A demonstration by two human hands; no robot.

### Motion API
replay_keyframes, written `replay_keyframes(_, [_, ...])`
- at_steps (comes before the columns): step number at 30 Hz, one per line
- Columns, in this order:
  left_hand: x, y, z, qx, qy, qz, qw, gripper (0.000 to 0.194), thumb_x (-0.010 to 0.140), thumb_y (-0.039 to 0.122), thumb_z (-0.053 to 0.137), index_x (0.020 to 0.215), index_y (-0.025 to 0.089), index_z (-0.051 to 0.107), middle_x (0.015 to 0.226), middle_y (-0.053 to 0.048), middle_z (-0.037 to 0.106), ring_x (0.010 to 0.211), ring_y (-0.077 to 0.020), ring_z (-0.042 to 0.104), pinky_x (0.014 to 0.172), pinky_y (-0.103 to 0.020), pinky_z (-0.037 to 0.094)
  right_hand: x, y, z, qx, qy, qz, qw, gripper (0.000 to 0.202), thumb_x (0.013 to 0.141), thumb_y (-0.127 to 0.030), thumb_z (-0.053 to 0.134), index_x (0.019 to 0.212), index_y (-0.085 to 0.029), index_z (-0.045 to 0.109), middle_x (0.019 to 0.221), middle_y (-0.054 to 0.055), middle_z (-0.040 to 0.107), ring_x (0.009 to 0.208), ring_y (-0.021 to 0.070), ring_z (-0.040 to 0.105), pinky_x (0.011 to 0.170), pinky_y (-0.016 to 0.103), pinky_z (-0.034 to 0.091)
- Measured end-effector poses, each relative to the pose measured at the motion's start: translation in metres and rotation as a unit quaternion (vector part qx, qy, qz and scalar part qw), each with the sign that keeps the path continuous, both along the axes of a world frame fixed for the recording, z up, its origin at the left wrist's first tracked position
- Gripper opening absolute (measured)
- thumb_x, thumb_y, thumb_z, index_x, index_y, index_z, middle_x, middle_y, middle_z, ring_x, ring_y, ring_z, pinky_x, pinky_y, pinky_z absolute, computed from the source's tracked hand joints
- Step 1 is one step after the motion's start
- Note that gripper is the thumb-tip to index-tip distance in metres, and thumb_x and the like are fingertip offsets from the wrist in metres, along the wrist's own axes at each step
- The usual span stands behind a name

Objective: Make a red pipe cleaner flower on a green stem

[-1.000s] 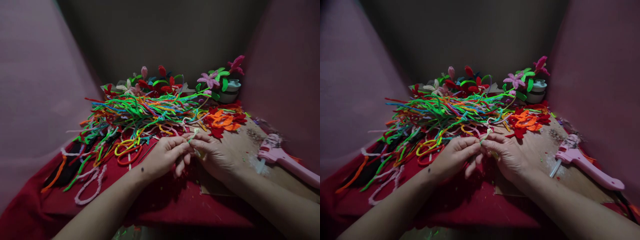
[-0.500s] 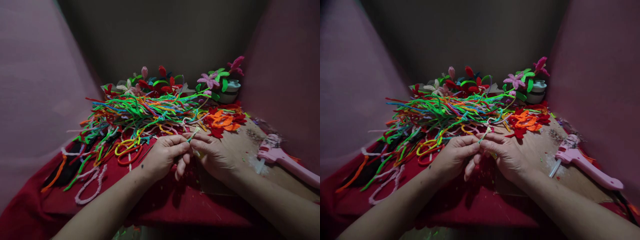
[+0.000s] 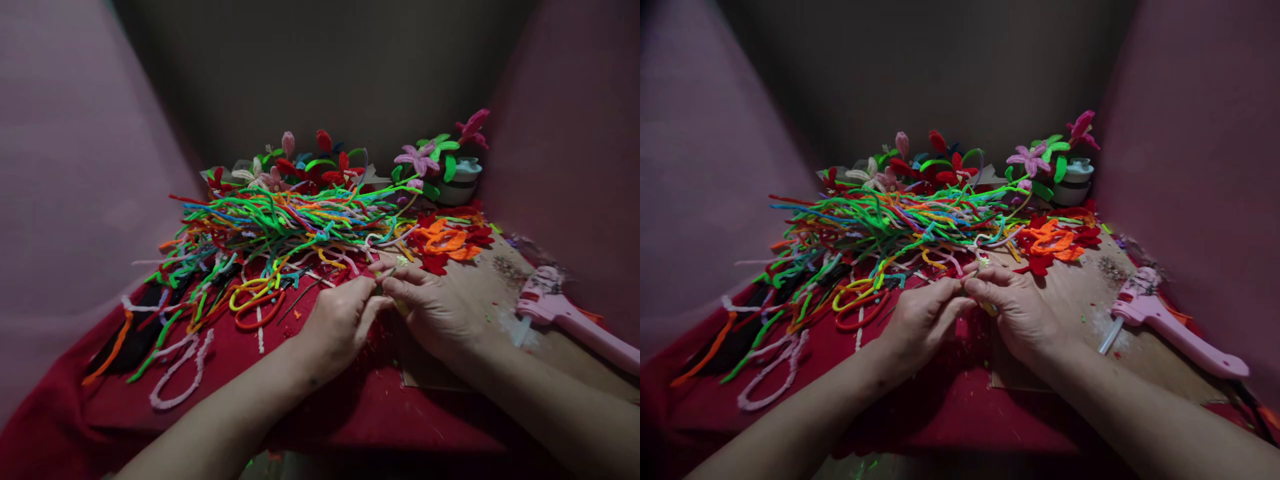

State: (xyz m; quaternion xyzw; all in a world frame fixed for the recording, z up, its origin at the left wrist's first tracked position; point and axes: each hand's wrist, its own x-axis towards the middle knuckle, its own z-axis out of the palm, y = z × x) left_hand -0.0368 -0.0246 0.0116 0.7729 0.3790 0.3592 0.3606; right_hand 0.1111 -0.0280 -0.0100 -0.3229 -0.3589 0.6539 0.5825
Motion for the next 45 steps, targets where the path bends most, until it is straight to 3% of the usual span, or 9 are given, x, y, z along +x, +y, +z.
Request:
replay_keyframes(3, [0.001,-0.001,0.000,0.043,0.008,0.028,0.999,0.018,0.084,0.024,0.048,0.070,0.017,0.057,0.062,0.000,0.055,0.058,-0.0088,0.052,0.058,-0.020,0.042,-0.001,0.001,-0.003,-0.004,-0.015,-0.001,1.000,0.008,0.065,-0.022,0.075,0.072,-0.022,0.073,0.081,0.001,0.067,0.071,0.0134,0.057,0.070,0.028,0.047])
replay_keyframes(9, [-0.001,0.003,0.012,-0.292,-0.155,-0.054,0.942,0.023,0.085,0.030,0.047,0.070,0.014,0.055,0.053,0.004,0.052,0.031,-0.0035,0.042,0.032,-0.015,0.029,-0.002,-0.002,0.005,0.020,-0.049,0.044,0.998,0.022,0.070,-0.022,0.071,0.092,-0.023,0.072,0.093,0.003,0.067,0.081,0.0164,0.059,0.073,0.030,0.046])
replay_keyframes(18, [-0.007,0.013,0.007,-0.470,-0.248,-0.185,0.827,0.016,0.081,0.025,0.052,0.074,0.012,0.057,0.046,0.007,0.048,0.023,-0.0017,0.025,0.022,-0.016,0.030,0.004,0.002,-0.002,0.047,-0.040,0.085,0.994,0.012,0.072,-0.021,0.068,0.083,-0.025,0.073,0.091,0.002,0.066,0.084,0.0167,0.059,0.080,0.032,0.044])
replay_keyframes(25, [0.000,0.000,0.007,-0.120,-0.031,-0.017,0.992,0.017,0.083,0.027,0.050,0.074,0.015,0.058,0.053,0.004,0.051,0.040,-0.0052,0.046,0.042,-0.017,0.037,0.001,0.001,0.001,0.017,-0.019,0.021,0.999,0.006,0.068,-0.021,0.072,0.073,-0.024,0.071,0.074,-0.001,0.064,0.069,0.0138,0.058,0.069,0.028,0.046])
replay_keyframes(28, [0.002,0.000,0.002,0.067,0.006,0.021,0.998,0.013,0.083,0.021,0.050,0.076,0.016,0.061,0.060,0.002,0.054,0.053,-0.0064,0.049,0.056,-0.019,0.041,-0.001,0.001,0.000,0.003,-0.027,0.017,0.999,0.010,0.071,-0.021,0.070,0.080,-0.024,0.071,0.076,0.000,0.065,0.071,0.0136,0.058,0.068,0.026,0.046])
replay_keyframes(33, [-0.001,0.004,0.006,-0.149,-0.067,0.006,0.986,0.024,0.086,0.027,0.046,0.066,0.015,0.053,0.051,0.004,0.049,0.037,-0.0038,0.043,0.039,-0.016,0.033,-0.001,-0.001,0.000,0.025,-0.059,0.025,0.998,0.014,0.072,-0.022,0.069,0.086,-0.023,0.071,0.087,0.002,0.067,0.083,0.0162,0.058,0.069,0.026,0.045])
replay_keyframes(39, [-0.006,0.008,0.011,-0.380,-0.228,-0.113,0.889,0.018,0.084,0.027,0.048,0.072,0.015,0.054,0.050,0.007,0.046,0.027,-0.0024,0.030,0.029,-0.017,0.034,0.001,-0.001,0.001,0.040,-0.038,0.058,0.997,0.010,0.074,-0.020,0.066,0.082,-0.023,0.072,0.073,-0.001,0.065,0.074,0.0138,0.058,0.067,0.026,0.043])
replay_keyframes(42, [-0.006,0.009,0.012,-0.396,-0.196,-0.143,0.885,0.016,0.084,0.027,0.046,0.077,0.016,0.055,0.051,0.008,0.044,0.027,-0.0020,0.023,0.027,-0.018,0.032,0.001,0.000,-0.004,0.047,-0.045,0.052,0.997,0.005,0.075,-0.019,0.065,0.075,-0.020,0.070,0.068,-0.001,0.061,0.067,0.0114,0.054,0.064,0.024,0.042])
replay_keyframes(45, [-0.005,0.007,0.009,-0.223,-0.059,-0.085,0.969,0.021,0.087,0.028,0.042,0.076,0.016,0.055,0.055,0.004,0.048,0.034,-0.0044,0.036,0.036,-0.019,0.037,0.000,0.000,-0.006,0.044,-0.050,0.019,0.998,0.005,0.074,-0.018,0.066,0.069,-0.019,0.068,0.069,-0.002,0.059,0.064,0.0092,0.050,0.059,0.021,0.040])
